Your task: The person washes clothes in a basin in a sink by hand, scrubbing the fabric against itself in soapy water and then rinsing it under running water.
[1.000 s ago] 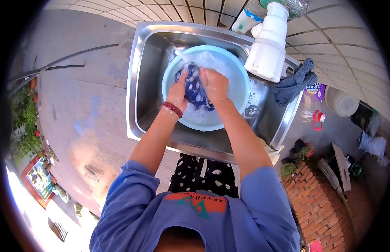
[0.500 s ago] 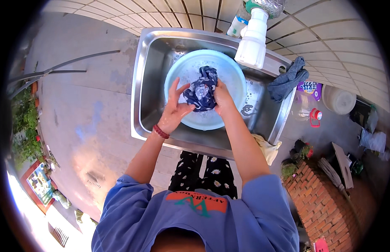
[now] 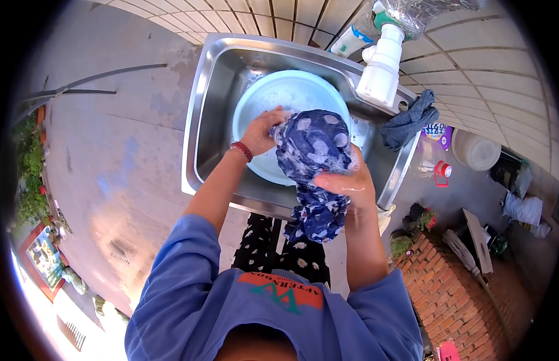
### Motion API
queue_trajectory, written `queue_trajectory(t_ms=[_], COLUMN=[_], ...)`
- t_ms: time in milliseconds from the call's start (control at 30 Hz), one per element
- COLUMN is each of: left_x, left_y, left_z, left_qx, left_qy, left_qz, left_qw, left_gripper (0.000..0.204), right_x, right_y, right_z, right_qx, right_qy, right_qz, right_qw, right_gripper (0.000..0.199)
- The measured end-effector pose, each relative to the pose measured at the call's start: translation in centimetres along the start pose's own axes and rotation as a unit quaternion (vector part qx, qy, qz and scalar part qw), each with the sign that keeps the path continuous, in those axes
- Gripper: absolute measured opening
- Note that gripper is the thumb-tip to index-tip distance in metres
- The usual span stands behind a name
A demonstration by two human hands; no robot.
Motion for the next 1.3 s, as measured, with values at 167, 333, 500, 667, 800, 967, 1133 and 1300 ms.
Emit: queue_trajectory(t_ms=[167,333,500,667,800,967,1133,1300], left_x=[-2.4,-3.5,-2.3,-0.1,-1.7,-0.2,0.4,-1.1], left_y=[0.2,-0.7,-6.3,-9.5,-9.8,-4.0,-0.5,-3.1], left_z=[-3.8,-3.4,-0.8,2.8,3.9,4.7,5.3,3.1], left_qx=[-0.185,-0.536,-0.104,0.216,-0.496,-0.736,-0.737,-0.503], left_qy=[0.049,0.186,0.182,-0.033,0.178,0.073,0.064,0.192], left_qz=[-0.214,-0.302,-0.386,-0.344,-0.494,-0.376,-0.402,-0.423], left_qw=[0.958,0.766,0.898,0.913,0.692,0.557,0.539,0.729], left_gripper=[0.044,0.048,0.061,0.055,0.048,0.074,0.058,0.046], right_x=[2.6,10.0,13.5,17.7,17.7,6.4,9.8,16.2], right_y=[1.8,7.2,11.6,16.8,13.2,13.9,12.8,13.0], right_z=[-5.3,-10.0,-10.9,-9.2,-9.0,0.4,-0.8,-9.3], right_qx=[-0.078,-0.196,-0.602,-0.829,-0.628,-0.554,-0.515,-0.525], right_qy=[0.061,0.094,0.287,-0.034,0.094,0.062,0.117,0.194], right_qz=[0.02,0.073,-0.115,-0.073,-0.061,-0.381,-0.377,-0.11], right_qw=[0.995,0.973,0.736,0.553,0.77,0.738,0.761,0.822], right_gripper=[0.074,0.061,0.071,0.045,0.026,0.018,0.012,0.027])
Point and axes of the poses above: each hand's wrist, its own x-axis towards the middle knuckle, its own z-axis out of the palm, y = z × x, the point moved 6 cm from there along x, towards the middle knuckle, and after that the axes turned 4 degrees about y, right-handed, at the moved point
